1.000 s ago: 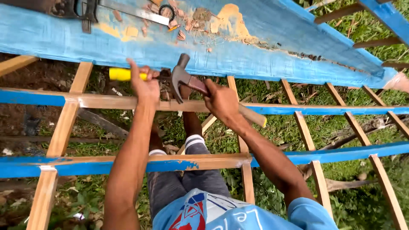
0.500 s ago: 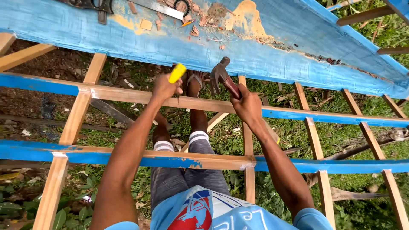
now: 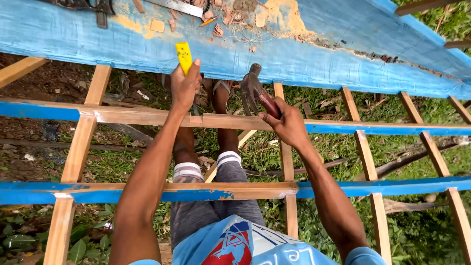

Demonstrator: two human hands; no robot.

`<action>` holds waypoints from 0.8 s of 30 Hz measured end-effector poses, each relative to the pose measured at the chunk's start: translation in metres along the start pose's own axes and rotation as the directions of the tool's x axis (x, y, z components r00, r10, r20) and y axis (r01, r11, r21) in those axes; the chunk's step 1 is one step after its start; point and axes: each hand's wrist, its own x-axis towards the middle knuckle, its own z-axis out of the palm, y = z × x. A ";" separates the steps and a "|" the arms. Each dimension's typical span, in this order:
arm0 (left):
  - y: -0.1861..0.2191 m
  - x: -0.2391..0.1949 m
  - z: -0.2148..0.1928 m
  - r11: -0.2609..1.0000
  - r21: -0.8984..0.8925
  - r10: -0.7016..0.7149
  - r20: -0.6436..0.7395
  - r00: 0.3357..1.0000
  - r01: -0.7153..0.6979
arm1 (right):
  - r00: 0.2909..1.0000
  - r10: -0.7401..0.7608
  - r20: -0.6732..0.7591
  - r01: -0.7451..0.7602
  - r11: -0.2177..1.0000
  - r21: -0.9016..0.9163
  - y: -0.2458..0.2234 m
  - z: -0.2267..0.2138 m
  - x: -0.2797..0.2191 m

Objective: Scraping and chipping material from the interior of a boat hull using a hammer and chisel

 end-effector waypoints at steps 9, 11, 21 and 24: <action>-0.045 0.002 -0.010 1.000 -0.003 0.028 -0.067 0.997 -0.029 | 0.997 0.037 0.064 -0.032 0.997 -0.068 -0.029 -0.006 0.023; -0.041 0.005 -0.009 0.999 -0.013 0.030 -0.069 0.997 -0.031 | 0.995 0.041 0.087 -0.031 0.993 -0.110 -0.041 -0.006 0.033; -0.042 0.007 -0.010 0.996 0.052 0.081 -0.056 0.995 -0.078 | 0.982 -0.054 0.181 0.107 0.950 -0.295 -0.081 -0.018 0.064; -0.051 0.008 -0.012 0.996 0.002 0.089 -0.059 0.994 -0.089 | 0.978 -0.046 0.204 0.110 0.943 -0.314 -0.080 -0.018 0.070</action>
